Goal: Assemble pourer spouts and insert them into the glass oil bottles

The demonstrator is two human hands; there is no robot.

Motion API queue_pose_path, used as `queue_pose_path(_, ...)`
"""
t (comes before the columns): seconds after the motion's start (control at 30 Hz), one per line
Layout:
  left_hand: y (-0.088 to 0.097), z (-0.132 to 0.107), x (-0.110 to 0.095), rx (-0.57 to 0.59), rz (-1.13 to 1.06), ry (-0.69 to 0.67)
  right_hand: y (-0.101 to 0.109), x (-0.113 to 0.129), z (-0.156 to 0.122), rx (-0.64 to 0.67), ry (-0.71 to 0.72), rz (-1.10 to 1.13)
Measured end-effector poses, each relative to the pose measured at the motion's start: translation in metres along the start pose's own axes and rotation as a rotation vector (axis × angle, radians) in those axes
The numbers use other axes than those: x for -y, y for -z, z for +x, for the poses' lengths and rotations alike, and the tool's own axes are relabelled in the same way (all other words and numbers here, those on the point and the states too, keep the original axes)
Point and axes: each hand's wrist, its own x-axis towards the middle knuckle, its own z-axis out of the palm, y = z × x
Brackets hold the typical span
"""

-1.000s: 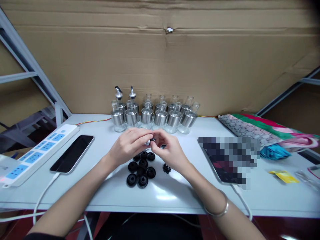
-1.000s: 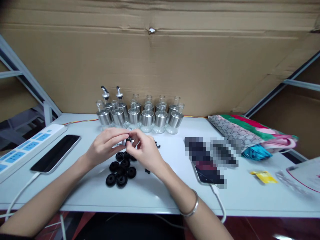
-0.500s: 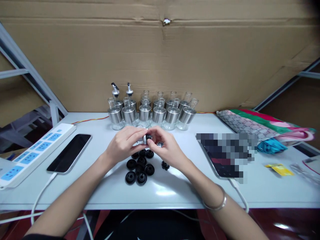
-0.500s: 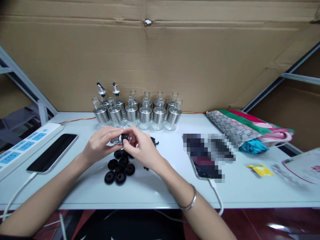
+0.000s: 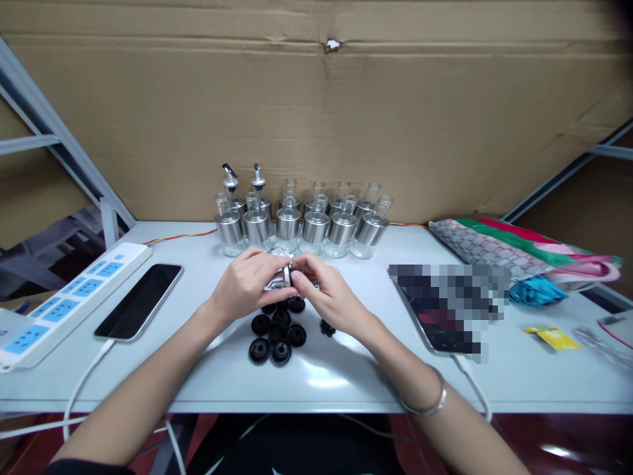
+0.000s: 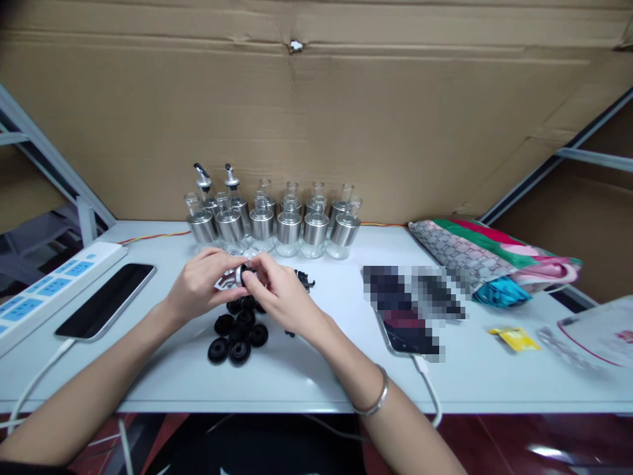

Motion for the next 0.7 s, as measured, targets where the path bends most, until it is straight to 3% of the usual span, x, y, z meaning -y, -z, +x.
queue_pose_path(0.37,-0.005,0.001,-0.008,-0.014,-0.059,0.003,-0.001,-0.001,0.003,-0.053,-0.005,0.026)
queue_pose_path(0.6,-0.003,0.0,-0.013,-0.029,-0.255,0.182,-0.004,0.002,0.004,-0.087,-0.057,0.271)
queue_pose_path(0.7,0.002,0.003,-0.011,-0.019,-0.35,0.215,-0.005,0.005,0.004,-0.035,-0.066,0.467)
